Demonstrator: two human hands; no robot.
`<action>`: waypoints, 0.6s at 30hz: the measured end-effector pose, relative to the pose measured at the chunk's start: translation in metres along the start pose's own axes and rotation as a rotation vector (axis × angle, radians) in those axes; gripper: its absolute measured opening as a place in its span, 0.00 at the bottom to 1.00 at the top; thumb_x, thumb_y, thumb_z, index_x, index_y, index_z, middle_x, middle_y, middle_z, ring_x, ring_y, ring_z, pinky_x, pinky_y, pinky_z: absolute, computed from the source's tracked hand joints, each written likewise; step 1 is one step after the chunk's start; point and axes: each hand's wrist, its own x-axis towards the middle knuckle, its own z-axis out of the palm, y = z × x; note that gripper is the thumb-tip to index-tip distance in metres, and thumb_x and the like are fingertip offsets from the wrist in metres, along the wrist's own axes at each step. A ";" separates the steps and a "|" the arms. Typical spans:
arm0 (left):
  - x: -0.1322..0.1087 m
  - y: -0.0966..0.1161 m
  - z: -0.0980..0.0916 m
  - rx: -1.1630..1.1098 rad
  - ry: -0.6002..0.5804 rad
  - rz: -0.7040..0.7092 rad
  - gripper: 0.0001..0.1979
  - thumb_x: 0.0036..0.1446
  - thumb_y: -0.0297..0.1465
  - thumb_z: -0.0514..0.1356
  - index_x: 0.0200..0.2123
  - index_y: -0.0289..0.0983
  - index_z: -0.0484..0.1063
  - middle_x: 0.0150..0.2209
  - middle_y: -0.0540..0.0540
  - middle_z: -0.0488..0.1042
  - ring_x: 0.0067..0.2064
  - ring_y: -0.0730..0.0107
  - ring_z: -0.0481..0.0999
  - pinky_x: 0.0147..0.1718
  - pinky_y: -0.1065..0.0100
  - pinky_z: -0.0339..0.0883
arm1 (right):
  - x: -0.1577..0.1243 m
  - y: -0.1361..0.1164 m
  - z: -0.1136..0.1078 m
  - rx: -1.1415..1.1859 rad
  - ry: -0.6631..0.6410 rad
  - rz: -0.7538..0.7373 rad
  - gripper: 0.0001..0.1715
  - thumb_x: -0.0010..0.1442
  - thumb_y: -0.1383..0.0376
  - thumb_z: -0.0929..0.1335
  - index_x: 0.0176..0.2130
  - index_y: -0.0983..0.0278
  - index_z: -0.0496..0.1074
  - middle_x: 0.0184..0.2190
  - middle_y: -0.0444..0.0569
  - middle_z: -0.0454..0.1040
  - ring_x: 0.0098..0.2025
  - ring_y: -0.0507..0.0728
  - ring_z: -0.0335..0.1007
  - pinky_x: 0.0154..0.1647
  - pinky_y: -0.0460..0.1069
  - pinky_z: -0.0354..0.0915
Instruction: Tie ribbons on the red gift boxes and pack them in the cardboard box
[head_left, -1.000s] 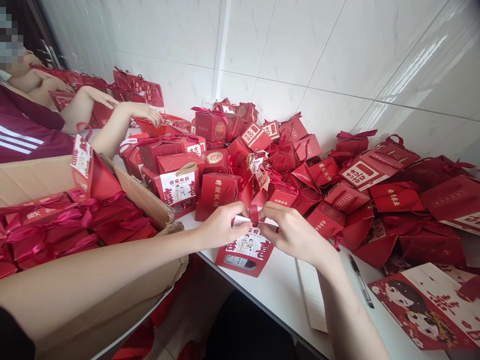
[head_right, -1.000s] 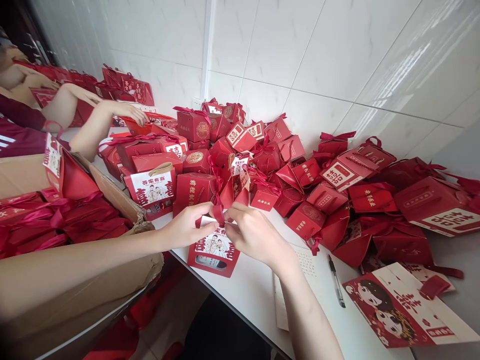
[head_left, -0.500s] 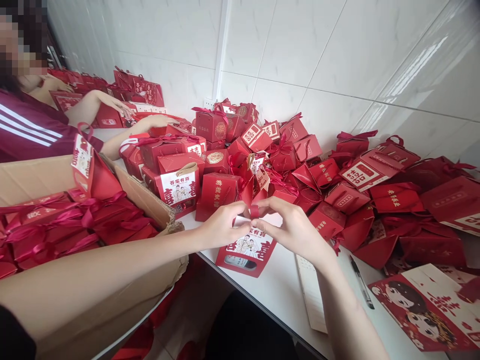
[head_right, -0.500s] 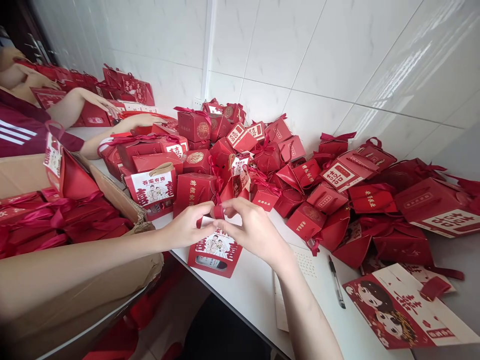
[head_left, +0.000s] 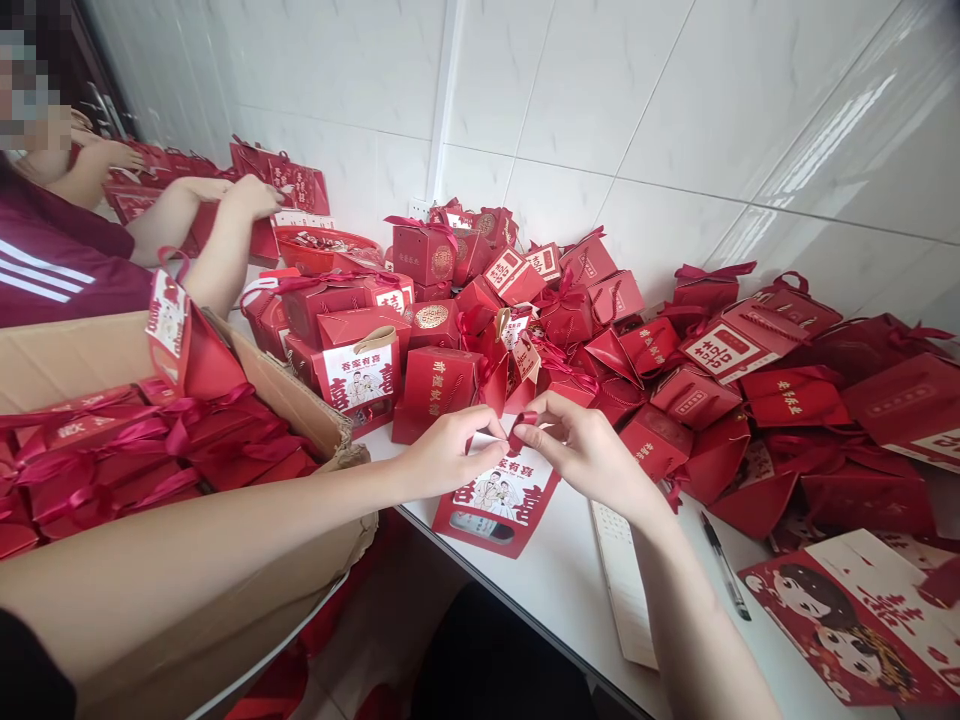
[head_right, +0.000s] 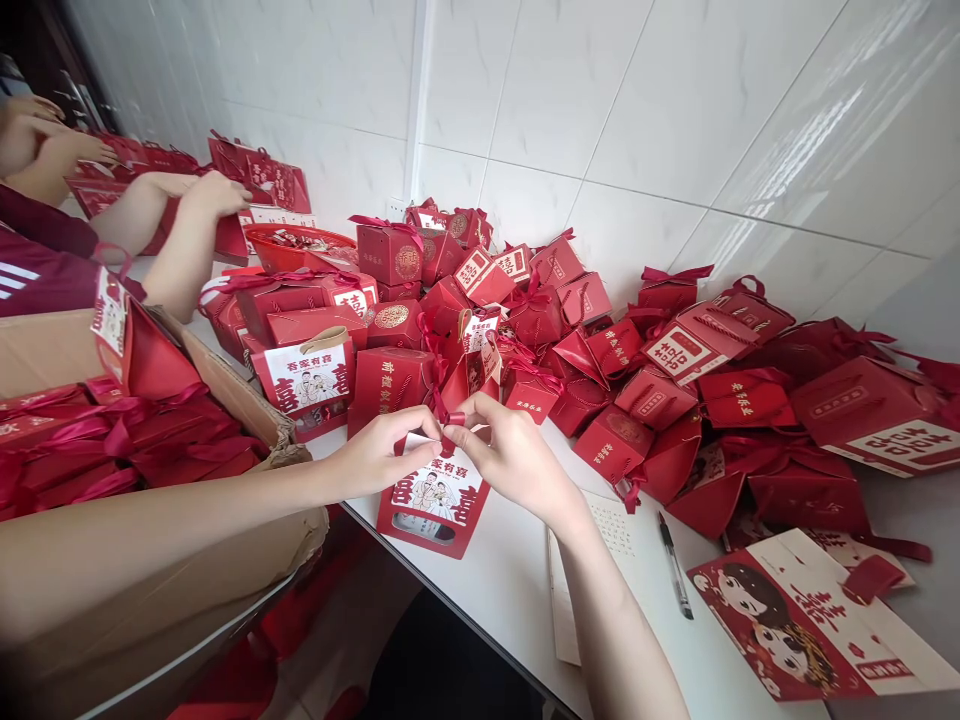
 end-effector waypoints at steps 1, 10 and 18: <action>0.000 0.000 0.000 0.002 -0.002 -0.003 0.05 0.53 0.31 0.54 0.28 0.37 0.65 0.29 0.50 0.69 0.33 0.70 0.69 0.31 0.70 0.63 | 0.000 0.000 0.000 -0.006 0.002 -0.010 0.06 0.60 0.61 0.63 0.35 0.62 0.63 0.29 0.44 0.72 0.28 0.51 0.67 0.27 0.45 0.61; 0.000 0.002 0.000 0.010 0.006 0.022 0.04 0.51 0.30 0.53 0.26 0.37 0.64 0.29 0.51 0.68 0.31 0.72 0.68 0.31 0.71 0.62 | 0.000 0.000 0.001 -0.085 0.011 -0.038 0.04 0.61 0.64 0.61 0.34 0.61 0.62 0.26 0.43 0.70 0.25 0.51 0.65 0.28 0.46 0.60; -0.001 0.002 0.001 0.008 0.008 0.002 0.04 0.52 0.30 0.54 0.26 0.37 0.64 0.27 0.52 0.67 0.29 0.73 0.67 0.28 0.71 0.61 | -0.007 -0.003 -0.011 -0.154 -0.095 -0.008 0.05 0.55 0.64 0.67 0.34 0.61 0.66 0.31 0.45 0.74 0.35 0.56 0.72 0.33 0.48 0.65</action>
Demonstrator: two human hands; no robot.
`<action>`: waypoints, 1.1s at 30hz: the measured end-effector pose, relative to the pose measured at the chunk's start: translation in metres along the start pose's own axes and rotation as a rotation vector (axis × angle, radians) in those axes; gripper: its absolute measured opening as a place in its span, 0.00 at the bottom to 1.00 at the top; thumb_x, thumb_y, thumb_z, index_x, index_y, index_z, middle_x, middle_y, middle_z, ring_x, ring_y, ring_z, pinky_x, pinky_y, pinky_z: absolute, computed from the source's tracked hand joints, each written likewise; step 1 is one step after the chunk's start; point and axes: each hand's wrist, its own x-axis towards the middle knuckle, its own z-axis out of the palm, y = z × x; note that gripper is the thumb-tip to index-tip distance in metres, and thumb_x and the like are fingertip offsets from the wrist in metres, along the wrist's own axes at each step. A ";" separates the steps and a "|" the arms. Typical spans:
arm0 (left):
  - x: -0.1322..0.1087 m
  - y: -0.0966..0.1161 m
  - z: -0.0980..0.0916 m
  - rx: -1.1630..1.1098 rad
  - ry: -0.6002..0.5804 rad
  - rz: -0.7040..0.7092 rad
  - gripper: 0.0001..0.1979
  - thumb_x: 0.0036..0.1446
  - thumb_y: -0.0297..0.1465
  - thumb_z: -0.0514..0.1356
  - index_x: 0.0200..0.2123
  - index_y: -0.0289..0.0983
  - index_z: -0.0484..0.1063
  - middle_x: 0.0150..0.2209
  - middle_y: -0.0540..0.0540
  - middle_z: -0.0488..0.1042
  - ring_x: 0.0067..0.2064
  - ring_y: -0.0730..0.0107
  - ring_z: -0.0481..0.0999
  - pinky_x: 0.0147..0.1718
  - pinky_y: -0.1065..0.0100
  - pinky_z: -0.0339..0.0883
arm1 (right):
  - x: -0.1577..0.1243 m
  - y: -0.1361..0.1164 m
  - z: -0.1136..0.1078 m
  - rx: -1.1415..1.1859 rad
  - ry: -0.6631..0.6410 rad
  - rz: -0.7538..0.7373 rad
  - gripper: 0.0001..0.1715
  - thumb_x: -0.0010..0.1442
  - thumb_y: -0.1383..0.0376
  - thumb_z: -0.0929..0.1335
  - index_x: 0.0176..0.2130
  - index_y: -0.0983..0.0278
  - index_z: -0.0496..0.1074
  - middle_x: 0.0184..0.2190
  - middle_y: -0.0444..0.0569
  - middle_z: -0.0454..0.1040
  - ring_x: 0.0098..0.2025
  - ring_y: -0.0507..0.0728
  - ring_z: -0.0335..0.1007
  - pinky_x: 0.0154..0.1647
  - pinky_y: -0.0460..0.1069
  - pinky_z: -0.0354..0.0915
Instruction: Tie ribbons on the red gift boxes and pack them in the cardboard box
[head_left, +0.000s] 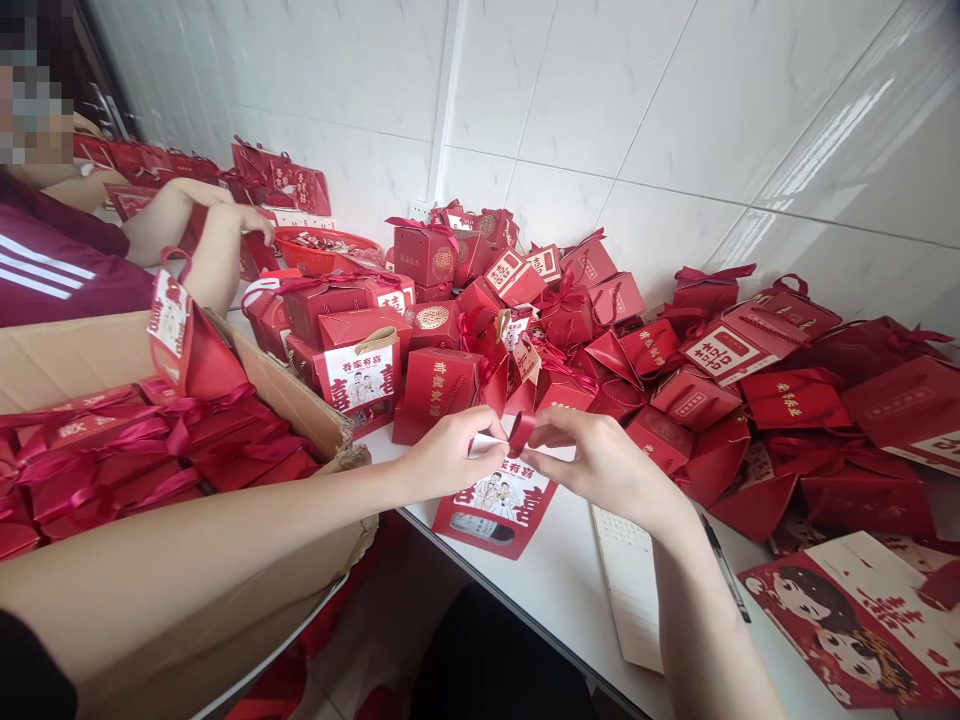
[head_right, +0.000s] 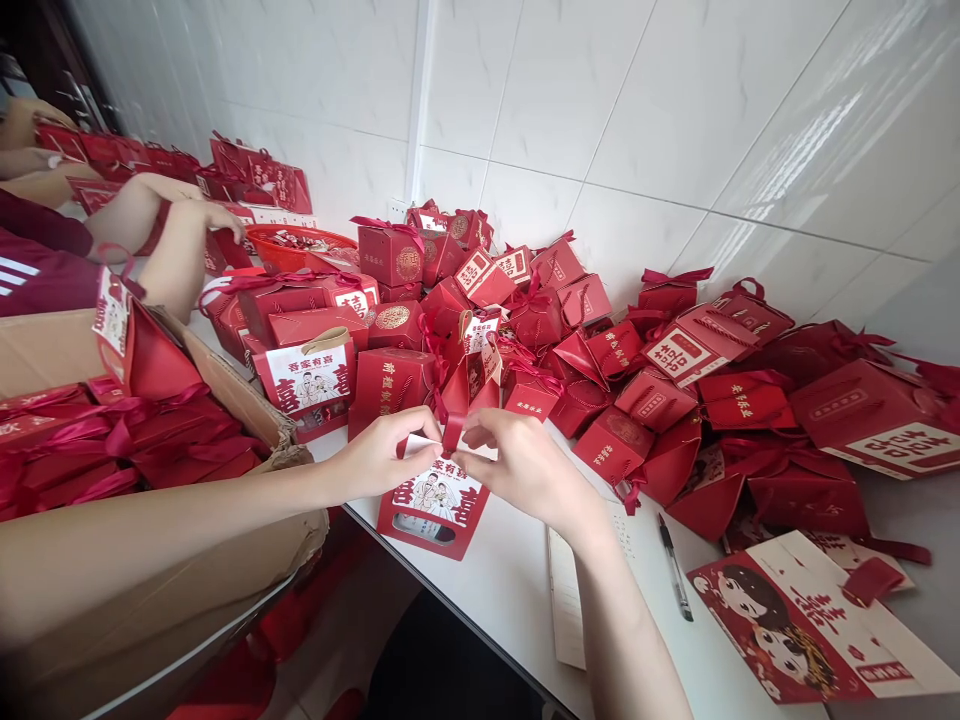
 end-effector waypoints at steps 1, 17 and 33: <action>0.000 0.001 0.000 -0.007 -0.003 -0.005 0.04 0.52 0.30 0.54 0.27 0.37 0.63 0.26 0.52 0.67 0.29 0.73 0.67 0.28 0.72 0.61 | -0.001 -0.001 -0.001 -0.046 -0.008 0.001 0.03 0.54 0.65 0.67 0.32 0.61 0.66 0.31 0.45 0.74 0.34 0.55 0.72 0.32 0.47 0.64; 0.000 -0.002 -0.001 0.062 0.024 0.093 0.04 0.55 0.29 0.54 0.28 0.37 0.63 0.29 0.52 0.67 0.32 0.74 0.67 0.33 0.72 0.61 | 0.002 -0.006 0.007 -0.222 -0.030 -0.090 0.06 0.54 0.72 0.61 0.29 0.63 0.65 0.22 0.43 0.66 0.23 0.51 0.58 0.24 0.46 0.54; 0.000 -0.004 0.000 0.044 0.053 0.048 0.03 0.52 0.29 0.54 0.28 0.36 0.63 0.28 0.52 0.68 0.31 0.73 0.68 0.31 0.72 0.62 | 0.001 -0.003 0.009 -0.173 -0.020 -0.065 0.06 0.55 0.70 0.62 0.28 0.62 0.61 0.24 0.42 0.66 0.26 0.51 0.61 0.27 0.45 0.56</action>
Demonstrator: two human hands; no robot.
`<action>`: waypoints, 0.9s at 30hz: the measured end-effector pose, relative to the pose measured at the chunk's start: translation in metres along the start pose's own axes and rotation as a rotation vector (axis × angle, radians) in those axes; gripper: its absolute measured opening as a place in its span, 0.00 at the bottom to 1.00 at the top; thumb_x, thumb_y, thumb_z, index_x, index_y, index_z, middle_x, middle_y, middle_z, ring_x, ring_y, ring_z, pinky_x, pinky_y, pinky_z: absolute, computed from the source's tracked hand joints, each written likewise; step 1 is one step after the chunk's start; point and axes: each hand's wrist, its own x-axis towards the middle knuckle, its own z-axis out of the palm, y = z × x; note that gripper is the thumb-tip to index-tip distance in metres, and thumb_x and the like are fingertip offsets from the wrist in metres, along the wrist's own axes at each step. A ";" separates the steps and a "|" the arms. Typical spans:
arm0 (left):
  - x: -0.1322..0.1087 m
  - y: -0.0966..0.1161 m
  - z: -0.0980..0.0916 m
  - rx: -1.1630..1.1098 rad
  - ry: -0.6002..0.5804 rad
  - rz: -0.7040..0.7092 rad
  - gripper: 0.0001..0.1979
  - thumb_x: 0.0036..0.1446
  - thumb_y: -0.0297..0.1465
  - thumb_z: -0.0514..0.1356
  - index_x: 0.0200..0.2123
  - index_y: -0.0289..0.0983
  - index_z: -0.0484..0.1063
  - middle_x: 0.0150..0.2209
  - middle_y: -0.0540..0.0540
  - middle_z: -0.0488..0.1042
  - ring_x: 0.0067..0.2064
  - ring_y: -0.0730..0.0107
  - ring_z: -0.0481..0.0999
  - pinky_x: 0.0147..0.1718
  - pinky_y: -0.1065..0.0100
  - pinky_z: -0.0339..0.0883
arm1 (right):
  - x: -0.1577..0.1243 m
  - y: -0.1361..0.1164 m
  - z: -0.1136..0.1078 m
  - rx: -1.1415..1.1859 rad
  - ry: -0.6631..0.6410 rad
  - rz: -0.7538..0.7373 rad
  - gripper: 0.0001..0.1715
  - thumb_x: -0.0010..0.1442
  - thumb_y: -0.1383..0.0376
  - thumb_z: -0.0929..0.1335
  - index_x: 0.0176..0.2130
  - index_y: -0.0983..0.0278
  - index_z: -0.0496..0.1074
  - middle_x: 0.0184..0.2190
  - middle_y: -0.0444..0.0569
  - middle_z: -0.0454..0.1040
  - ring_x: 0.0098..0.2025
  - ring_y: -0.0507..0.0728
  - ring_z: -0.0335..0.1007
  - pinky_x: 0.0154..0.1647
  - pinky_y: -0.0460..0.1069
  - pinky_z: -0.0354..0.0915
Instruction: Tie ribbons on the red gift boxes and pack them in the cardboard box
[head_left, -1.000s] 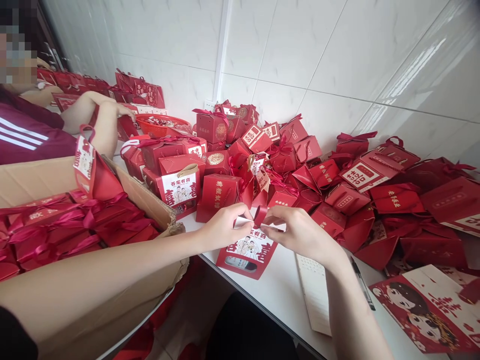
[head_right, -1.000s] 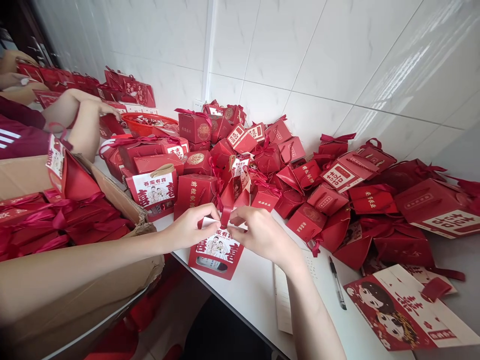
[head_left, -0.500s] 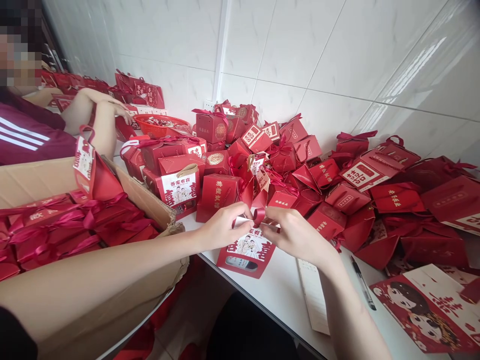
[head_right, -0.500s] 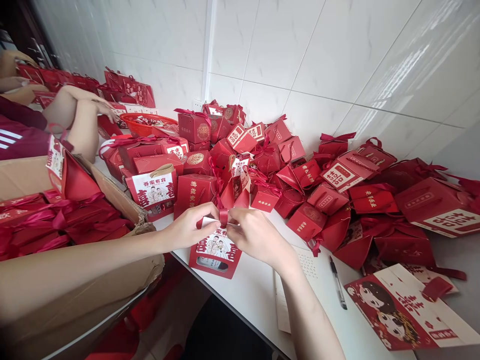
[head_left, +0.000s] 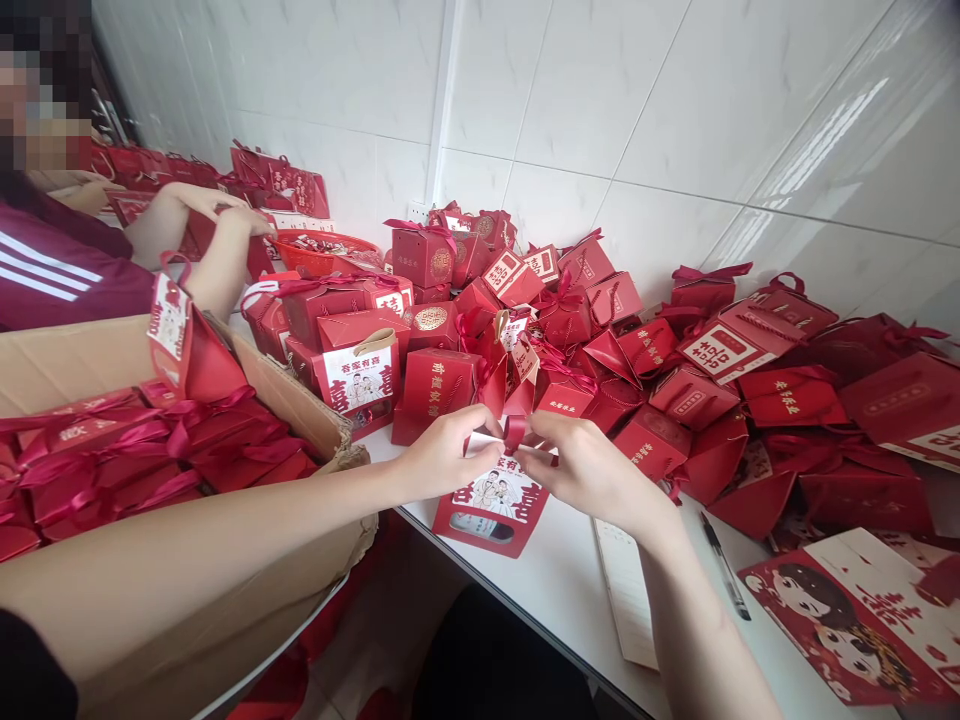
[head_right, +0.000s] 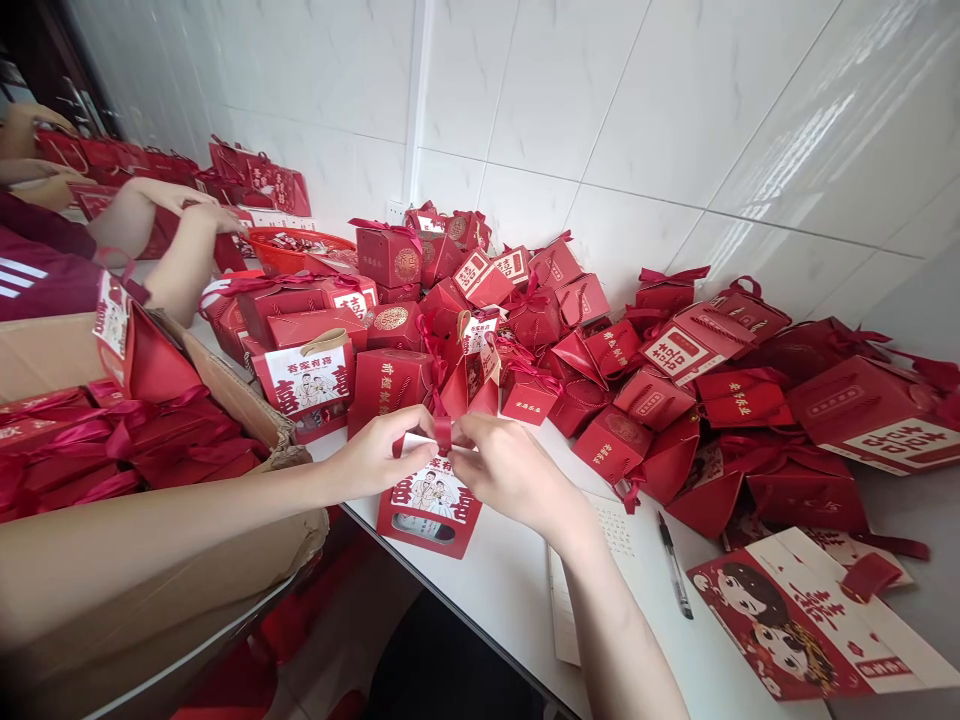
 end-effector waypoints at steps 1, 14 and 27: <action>0.000 0.000 0.000 -0.006 -0.003 -0.007 0.03 0.52 0.29 0.54 0.29 0.36 0.63 0.29 0.52 0.68 0.31 0.73 0.68 0.31 0.72 0.63 | 0.000 0.000 0.000 0.000 -0.006 -0.003 0.06 0.55 0.71 0.62 0.28 0.62 0.61 0.24 0.42 0.66 0.26 0.51 0.61 0.27 0.45 0.56; 0.000 -0.002 0.001 0.035 -0.051 0.068 0.03 0.55 0.28 0.52 0.31 0.36 0.65 0.31 0.50 0.69 0.33 0.73 0.69 0.33 0.72 0.63 | 0.000 -0.004 -0.006 -0.058 -0.032 -0.065 0.08 0.57 0.74 0.61 0.30 0.64 0.65 0.24 0.44 0.67 0.24 0.51 0.58 0.27 0.46 0.55; -0.001 -0.003 0.003 0.045 -0.028 0.035 0.01 0.53 0.28 0.54 0.30 0.37 0.64 0.30 0.52 0.68 0.32 0.73 0.68 0.31 0.73 0.62 | -0.001 -0.001 -0.006 0.105 0.066 -0.030 0.05 0.57 0.63 0.67 0.36 0.62 0.67 0.33 0.45 0.73 0.34 0.53 0.70 0.35 0.47 0.63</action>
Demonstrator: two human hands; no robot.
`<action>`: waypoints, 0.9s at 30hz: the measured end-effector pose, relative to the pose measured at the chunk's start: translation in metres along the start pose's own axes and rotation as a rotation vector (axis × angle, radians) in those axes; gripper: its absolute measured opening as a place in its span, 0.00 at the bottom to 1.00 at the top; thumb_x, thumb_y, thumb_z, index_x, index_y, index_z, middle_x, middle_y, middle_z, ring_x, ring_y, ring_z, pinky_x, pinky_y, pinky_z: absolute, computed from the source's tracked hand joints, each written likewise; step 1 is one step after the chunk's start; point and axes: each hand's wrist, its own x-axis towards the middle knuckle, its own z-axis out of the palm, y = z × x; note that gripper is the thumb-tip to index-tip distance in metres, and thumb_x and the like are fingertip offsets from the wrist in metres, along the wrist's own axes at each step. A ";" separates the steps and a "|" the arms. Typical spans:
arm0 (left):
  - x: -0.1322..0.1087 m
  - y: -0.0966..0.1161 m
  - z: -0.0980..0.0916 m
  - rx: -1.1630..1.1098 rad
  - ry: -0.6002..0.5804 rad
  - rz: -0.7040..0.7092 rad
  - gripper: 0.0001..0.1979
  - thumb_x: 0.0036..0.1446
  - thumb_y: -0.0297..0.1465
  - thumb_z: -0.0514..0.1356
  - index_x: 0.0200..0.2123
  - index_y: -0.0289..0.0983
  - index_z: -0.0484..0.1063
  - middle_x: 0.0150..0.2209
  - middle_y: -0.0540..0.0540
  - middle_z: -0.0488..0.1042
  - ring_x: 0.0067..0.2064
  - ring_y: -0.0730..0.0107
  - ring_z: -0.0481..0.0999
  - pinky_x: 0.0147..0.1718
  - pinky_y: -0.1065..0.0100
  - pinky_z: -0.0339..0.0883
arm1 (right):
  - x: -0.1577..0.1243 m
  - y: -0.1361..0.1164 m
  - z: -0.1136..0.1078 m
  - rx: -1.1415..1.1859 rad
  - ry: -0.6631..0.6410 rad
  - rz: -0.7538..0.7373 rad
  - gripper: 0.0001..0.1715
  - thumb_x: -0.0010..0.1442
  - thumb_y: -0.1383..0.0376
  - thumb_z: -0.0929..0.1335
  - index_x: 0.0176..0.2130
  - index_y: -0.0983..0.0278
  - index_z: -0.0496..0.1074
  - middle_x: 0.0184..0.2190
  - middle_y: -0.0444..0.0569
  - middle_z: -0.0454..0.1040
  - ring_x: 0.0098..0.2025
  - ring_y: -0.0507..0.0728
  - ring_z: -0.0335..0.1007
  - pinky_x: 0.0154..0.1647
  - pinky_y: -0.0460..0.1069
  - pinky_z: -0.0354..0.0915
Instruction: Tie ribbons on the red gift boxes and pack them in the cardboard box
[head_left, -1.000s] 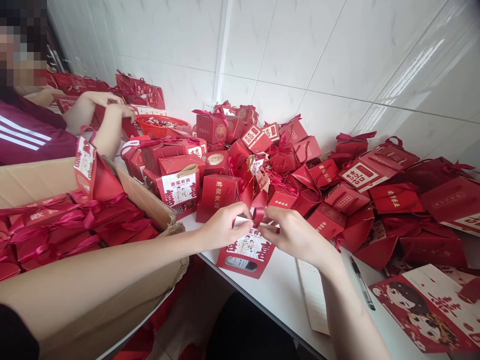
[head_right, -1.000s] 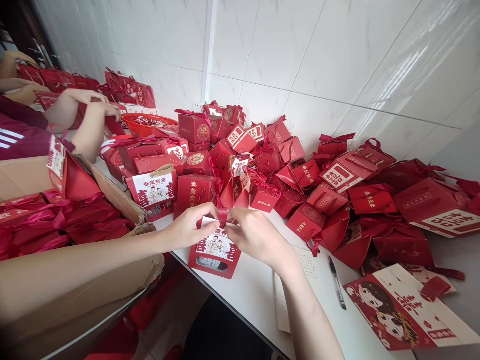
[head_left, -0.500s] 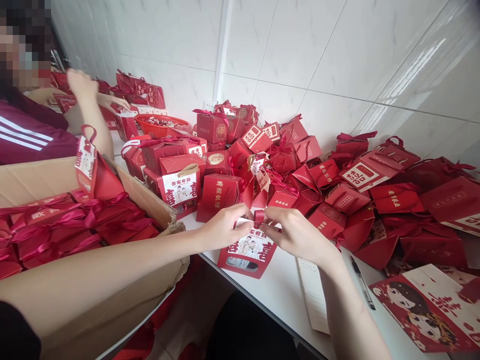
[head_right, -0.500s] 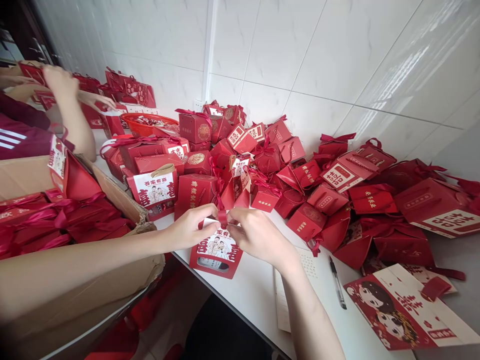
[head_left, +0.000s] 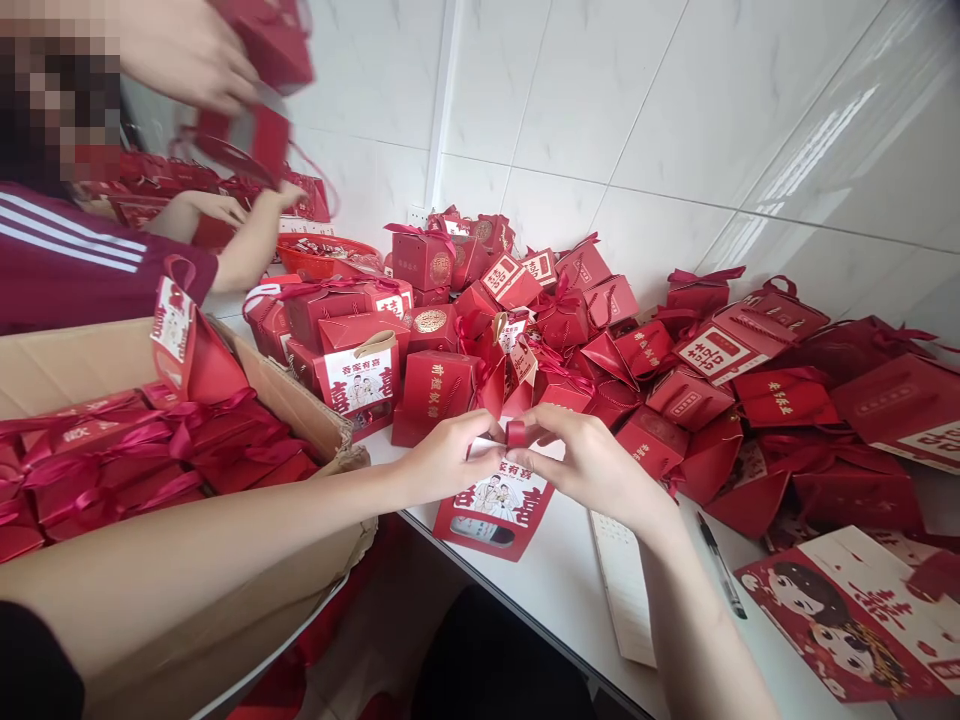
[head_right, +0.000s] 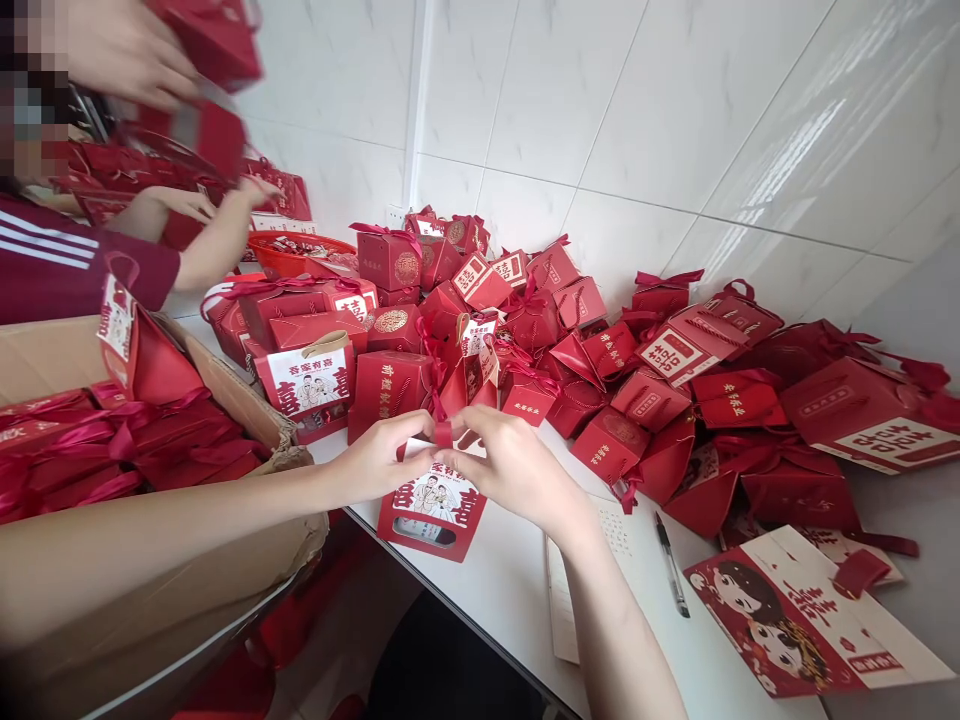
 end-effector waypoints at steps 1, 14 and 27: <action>0.000 0.000 0.000 -0.004 0.003 -0.008 0.01 0.53 0.28 0.54 0.30 0.37 0.64 0.30 0.52 0.68 0.31 0.73 0.69 0.31 0.73 0.62 | 0.000 -0.001 0.000 0.017 0.008 0.014 0.04 0.58 0.63 0.66 0.35 0.62 0.67 0.32 0.45 0.73 0.33 0.53 0.70 0.34 0.47 0.63; -0.001 0.005 -0.001 -0.050 -0.003 -0.036 0.02 0.52 0.28 0.54 0.29 0.37 0.64 0.29 0.52 0.69 0.30 0.73 0.68 0.30 0.72 0.63 | 0.000 -0.004 0.000 0.130 -0.033 0.059 0.12 0.59 0.67 0.62 0.44 0.60 0.60 0.29 0.43 0.73 0.29 0.53 0.71 0.32 0.48 0.65; -0.001 0.009 -0.002 -0.095 -0.040 -0.132 0.01 0.52 0.28 0.53 0.30 0.37 0.64 0.28 0.52 0.68 0.28 0.75 0.67 0.27 0.74 0.61 | -0.001 -0.002 0.002 0.056 0.037 0.083 0.04 0.63 0.63 0.59 0.37 0.61 0.59 0.26 0.41 0.68 0.23 0.50 0.62 0.25 0.45 0.58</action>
